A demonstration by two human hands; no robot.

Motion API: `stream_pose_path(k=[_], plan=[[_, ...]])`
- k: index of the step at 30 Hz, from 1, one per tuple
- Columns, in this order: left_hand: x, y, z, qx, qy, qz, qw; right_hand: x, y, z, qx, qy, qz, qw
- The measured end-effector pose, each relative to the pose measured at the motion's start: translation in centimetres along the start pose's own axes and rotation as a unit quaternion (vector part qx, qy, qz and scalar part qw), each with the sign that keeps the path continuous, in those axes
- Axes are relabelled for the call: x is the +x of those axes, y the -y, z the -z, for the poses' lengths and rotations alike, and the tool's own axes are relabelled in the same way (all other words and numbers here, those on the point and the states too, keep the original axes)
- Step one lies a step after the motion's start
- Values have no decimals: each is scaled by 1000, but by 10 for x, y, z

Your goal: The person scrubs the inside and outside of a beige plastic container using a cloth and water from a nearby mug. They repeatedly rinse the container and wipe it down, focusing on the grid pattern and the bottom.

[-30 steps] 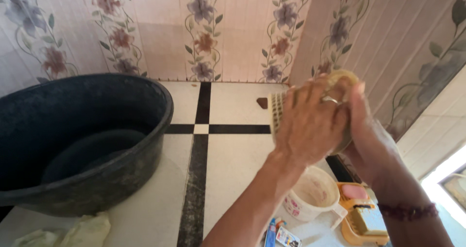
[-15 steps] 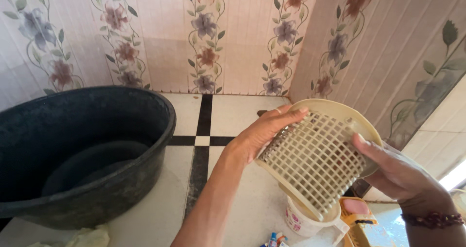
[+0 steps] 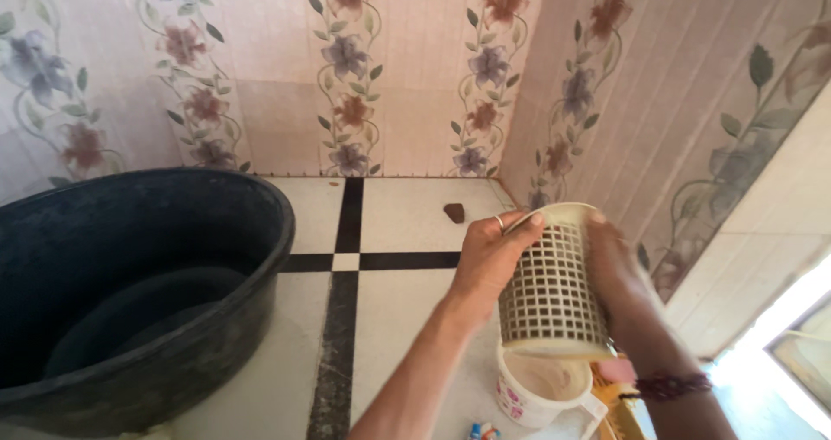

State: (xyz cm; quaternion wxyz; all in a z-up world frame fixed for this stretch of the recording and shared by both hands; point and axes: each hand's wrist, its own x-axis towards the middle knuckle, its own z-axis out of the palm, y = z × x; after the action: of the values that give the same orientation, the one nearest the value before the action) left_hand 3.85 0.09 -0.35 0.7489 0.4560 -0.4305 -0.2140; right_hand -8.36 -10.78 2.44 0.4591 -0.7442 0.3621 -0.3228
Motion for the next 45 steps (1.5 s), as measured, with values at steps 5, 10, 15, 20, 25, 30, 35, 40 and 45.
stream_pose_path(k=[5,10,15,20,25,30,35,40,45], plan=[[3,8,-21,190,-227,-24,955,-15,-1,-34,-182,-15,112,977],[2,-6,5,173,-244,70,952,-50,-14,-56,-368,-52,424,826],[-4,-20,5,245,-211,51,945,-17,-4,-43,-89,124,298,942],[-2,-17,-4,134,-188,76,970,-24,1,-42,-83,127,175,973],[-2,-12,5,76,-178,99,976,-64,-15,-71,-426,-138,507,736],[-5,-30,10,171,-200,90,960,-28,-5,-60,-55,182,264,945],[-7,-33,5,338,-195,92,916,-20,-1,-29,19,291,109,950],[-10,-6,21,337,-143,116,923,21,-73,-22,224,191,-130,947],[-9,34,29,385,-138,152,900,68,-192,-40,450,74,-379,805]])
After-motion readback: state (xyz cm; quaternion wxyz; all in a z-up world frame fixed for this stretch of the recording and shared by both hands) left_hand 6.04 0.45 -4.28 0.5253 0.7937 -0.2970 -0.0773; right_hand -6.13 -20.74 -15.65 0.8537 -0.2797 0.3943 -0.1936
